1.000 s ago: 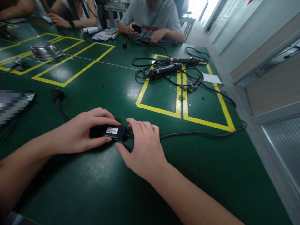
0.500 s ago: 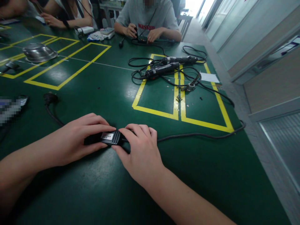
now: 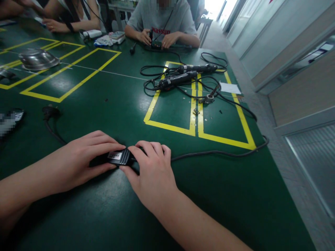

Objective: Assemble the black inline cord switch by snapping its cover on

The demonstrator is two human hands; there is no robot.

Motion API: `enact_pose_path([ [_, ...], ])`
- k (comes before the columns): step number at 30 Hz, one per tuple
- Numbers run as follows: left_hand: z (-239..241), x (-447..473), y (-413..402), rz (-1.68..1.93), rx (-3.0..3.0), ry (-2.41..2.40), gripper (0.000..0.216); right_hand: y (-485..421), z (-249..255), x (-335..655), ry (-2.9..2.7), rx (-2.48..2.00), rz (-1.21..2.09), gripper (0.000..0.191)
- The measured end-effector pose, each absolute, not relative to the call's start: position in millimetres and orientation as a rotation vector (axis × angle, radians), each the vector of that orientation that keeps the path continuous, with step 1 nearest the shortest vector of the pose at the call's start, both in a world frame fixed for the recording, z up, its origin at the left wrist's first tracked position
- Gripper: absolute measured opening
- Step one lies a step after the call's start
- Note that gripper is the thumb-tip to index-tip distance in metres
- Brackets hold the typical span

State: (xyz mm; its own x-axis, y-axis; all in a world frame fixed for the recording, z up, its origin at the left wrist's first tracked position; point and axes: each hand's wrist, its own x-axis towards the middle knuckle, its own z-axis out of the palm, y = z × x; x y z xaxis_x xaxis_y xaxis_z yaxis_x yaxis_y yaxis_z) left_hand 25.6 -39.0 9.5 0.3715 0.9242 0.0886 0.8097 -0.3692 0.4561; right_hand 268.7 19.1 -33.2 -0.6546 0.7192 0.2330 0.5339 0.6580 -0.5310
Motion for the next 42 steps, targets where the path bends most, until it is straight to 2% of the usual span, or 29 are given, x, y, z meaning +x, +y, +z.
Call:
enact_pose_path([
  [6,5.6,21.9,-36.6,0.523,2.222,1.517,0.035,18.7,-34.2,267.5,-2.443,-0.978,0.577,0.028],
  [10,1.3,15.8,-31.4,0.671,2.041,1.603,0.04,18.2,-33.2,267.9,-2.4,-0.971,0.596,0.052],
  [11,-0.3,14.3,-28.9,0.73,1.989,1.684,0.041,18.2,-33.2,268.2,-2.391,-0.963,0.597,0.053],
  [13,-3.6,11.6,-23.2,0.81,1.913,1.901,0.041,18.6,-33.6,268.8,-2.383,-0.938,0.599,0.042],
  [15,-6.1,9.7,-17.6,0.733,1.91,2.062,0.038,19.8,-35.0,269.1,-2.374,-0.918,0.599,0.024],
  [19,0.0,7.6,-14.2,0.628,2.067,2.048,0.027,24.2,-39.3,269.0,-2.354,-0.905,0.558,0.008],
  [22,12.8,7.3,-20.1,0.501,2.141,1.914,0.033,27.5,-41.4,268.8,-2.376,-0.878,0.556,0.008],
  [27,22.1,9.4,-30.5,0.237,2.018,1.678,0.023,29.7,-43.1,269.8,-2.378,-0.815,0.566,0.009],
  [42,27.6,0.8,-26.6,0.46,1.987,1.65,0.027,30.7,-39.9,272.7,-2.167,-0.828,0.617,0.014],
])
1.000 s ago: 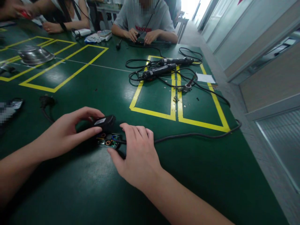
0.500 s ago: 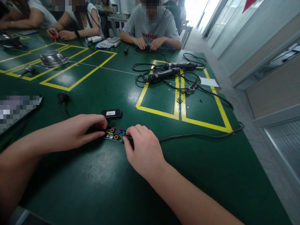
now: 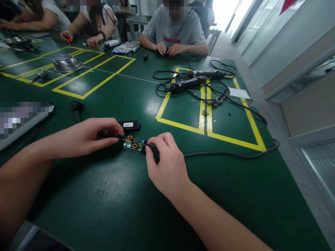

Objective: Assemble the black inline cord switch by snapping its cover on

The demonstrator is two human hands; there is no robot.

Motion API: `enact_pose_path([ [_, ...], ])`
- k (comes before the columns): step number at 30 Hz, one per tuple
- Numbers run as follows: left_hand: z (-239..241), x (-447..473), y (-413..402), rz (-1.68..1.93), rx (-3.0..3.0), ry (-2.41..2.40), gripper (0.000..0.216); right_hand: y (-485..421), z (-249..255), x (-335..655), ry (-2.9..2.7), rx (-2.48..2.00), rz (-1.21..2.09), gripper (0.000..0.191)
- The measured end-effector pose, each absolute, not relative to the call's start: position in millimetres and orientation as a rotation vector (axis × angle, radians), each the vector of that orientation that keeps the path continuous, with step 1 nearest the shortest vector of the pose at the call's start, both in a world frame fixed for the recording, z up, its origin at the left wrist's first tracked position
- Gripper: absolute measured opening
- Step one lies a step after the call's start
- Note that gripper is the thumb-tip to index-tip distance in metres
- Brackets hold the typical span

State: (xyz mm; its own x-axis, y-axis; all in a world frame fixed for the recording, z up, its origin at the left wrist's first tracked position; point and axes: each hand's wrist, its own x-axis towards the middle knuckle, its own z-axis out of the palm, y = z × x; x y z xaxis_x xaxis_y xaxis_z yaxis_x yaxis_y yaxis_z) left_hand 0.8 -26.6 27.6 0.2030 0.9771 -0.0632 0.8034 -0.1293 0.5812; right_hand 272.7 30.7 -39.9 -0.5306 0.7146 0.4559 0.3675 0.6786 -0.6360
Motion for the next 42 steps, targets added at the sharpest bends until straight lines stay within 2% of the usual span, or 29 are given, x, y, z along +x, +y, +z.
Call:
enact_pose_path([
  [14,19.9,-5.5,-22.3,0.425,2.019,1.622,0.022,32.7,-38.0,274.4,-2.236,-0.868,0.632,0.017],
  [20,15.6,-4.3,-20.0,0.446,2.079,1.597,0.018,35.1,-41.0,275.0,-2.328,-0.885,0.493,0.02],
  [29,16.7,-4.2,-19.7,0.434,2.073,1.595,0.019,35.5,-42.8,275.7,-2.317,-0.856,0.468,0.017],
  [42,18.3,0.5,-20.8,0.433,2.093,1.61,0.019,35.7,-41.4,276.4,-2.353,-0.862,0.547,0.019],
])
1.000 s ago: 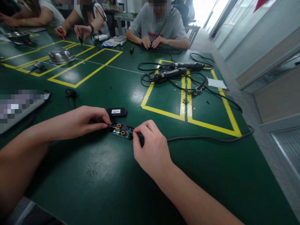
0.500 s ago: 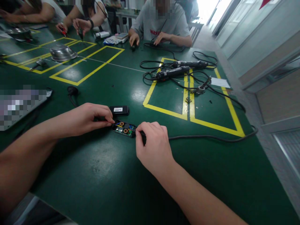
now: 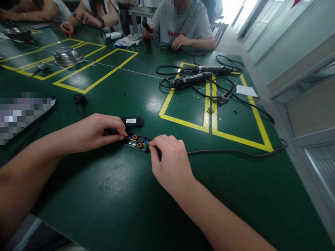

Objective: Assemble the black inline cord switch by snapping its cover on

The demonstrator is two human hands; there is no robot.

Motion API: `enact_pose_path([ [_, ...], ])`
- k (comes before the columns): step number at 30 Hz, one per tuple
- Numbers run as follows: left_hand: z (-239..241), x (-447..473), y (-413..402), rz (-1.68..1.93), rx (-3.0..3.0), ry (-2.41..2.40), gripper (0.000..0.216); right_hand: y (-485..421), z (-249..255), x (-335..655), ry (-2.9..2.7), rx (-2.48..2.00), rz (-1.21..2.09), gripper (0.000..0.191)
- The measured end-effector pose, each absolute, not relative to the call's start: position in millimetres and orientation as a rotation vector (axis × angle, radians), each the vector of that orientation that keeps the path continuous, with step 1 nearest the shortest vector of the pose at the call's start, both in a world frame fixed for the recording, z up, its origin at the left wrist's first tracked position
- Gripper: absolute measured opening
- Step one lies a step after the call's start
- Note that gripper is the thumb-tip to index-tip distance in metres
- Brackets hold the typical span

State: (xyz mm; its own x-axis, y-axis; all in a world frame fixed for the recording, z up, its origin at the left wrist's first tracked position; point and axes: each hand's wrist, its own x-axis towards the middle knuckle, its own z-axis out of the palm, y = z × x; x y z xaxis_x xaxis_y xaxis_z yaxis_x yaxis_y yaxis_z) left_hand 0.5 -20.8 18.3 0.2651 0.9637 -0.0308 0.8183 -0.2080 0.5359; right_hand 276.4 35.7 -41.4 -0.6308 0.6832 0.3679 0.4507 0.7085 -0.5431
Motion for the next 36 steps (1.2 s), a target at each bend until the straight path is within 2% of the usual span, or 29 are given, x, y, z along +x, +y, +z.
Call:
enact_pose_path([
  [8,10.8,8.8,-19.7,0.603,2.246,1.777,0.024,34.0,-40.2,276.0,-2.336,-0.85,0.493,0.017],
  [12,-2.1,10.3,-10.0,0.669,2.089,1.998,0.042,35.2,-43.1,274.3,-2.333,-0.842,0.489,0.015],
  [15,-7.9,7.9,-6.0,0.626,2.01,2.002,0.045,35.0,-44.2,273.4,-2.323,-0.857,0.513,0.013],
  [20,2.1,12.7,-15.8,0.755,2.114,1.693,0.045,32.0,-43.9,274.0,-2.288,-0.909,0.57,0.044],
  [23,9.4,18.6,-22.5,0.69,2.162,1.491,0.04,31.1,-42.8,274.5,-2.315,-0.9,0.552,0.054],
  [29,9.7,20.0,-22.1,0.59,2.205,1.462,0.034,32.8,-40.7,273.5,-2.414,-0.893,0.51,0.03],
  [36,8.0,19.8,-23.0,0.536,2.199,1.503,0.035,32.9,-43.1,273.5,-2.4,-0.931,0.459,0.031],
])
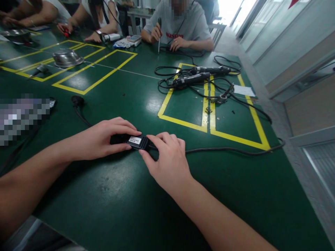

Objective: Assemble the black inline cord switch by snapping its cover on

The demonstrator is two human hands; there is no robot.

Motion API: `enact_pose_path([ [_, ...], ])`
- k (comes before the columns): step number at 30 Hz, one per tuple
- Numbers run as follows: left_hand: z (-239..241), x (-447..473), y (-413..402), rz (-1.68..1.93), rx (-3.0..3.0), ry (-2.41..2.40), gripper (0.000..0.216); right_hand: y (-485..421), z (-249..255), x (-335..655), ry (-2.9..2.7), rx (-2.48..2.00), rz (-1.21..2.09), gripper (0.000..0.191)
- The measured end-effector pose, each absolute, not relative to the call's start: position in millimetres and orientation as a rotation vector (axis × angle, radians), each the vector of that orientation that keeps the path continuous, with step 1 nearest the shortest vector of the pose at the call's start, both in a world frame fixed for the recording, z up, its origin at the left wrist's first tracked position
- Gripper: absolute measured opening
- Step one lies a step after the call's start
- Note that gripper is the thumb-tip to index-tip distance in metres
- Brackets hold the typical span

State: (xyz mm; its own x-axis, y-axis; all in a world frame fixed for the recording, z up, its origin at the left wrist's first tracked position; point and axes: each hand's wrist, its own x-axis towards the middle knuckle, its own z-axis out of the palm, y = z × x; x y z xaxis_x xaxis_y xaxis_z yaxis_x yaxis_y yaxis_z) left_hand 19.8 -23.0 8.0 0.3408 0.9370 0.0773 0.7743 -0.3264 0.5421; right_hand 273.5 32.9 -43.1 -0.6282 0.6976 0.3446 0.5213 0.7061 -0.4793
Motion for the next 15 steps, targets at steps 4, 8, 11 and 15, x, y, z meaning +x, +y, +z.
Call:
enact_pose_path([
  [4,8.8,21.4,-23.0,0.508,2.219,1.517,0.034,32.3,-42.8,273.3,-2.409,-0.945,0.418,0.028],
  [8,9.2,22.4,-21.9,0.481,2.224,1.525,0.035,32.4,-43.8,273.7,-2.412,-0.946,0.394,0.027],
  [11,8.5,23.2,-21.6,0.484,2.214,1.536,0.037,32.3,-45.1,274.3,-2.408,-0.936,0.383,0.029],
  [15,8.4,24.1,-22.1,0.499,2.205,1.548,0.036,32.2,-45.8,274.8,-2.409,-0.931,0.364,0.03],
])
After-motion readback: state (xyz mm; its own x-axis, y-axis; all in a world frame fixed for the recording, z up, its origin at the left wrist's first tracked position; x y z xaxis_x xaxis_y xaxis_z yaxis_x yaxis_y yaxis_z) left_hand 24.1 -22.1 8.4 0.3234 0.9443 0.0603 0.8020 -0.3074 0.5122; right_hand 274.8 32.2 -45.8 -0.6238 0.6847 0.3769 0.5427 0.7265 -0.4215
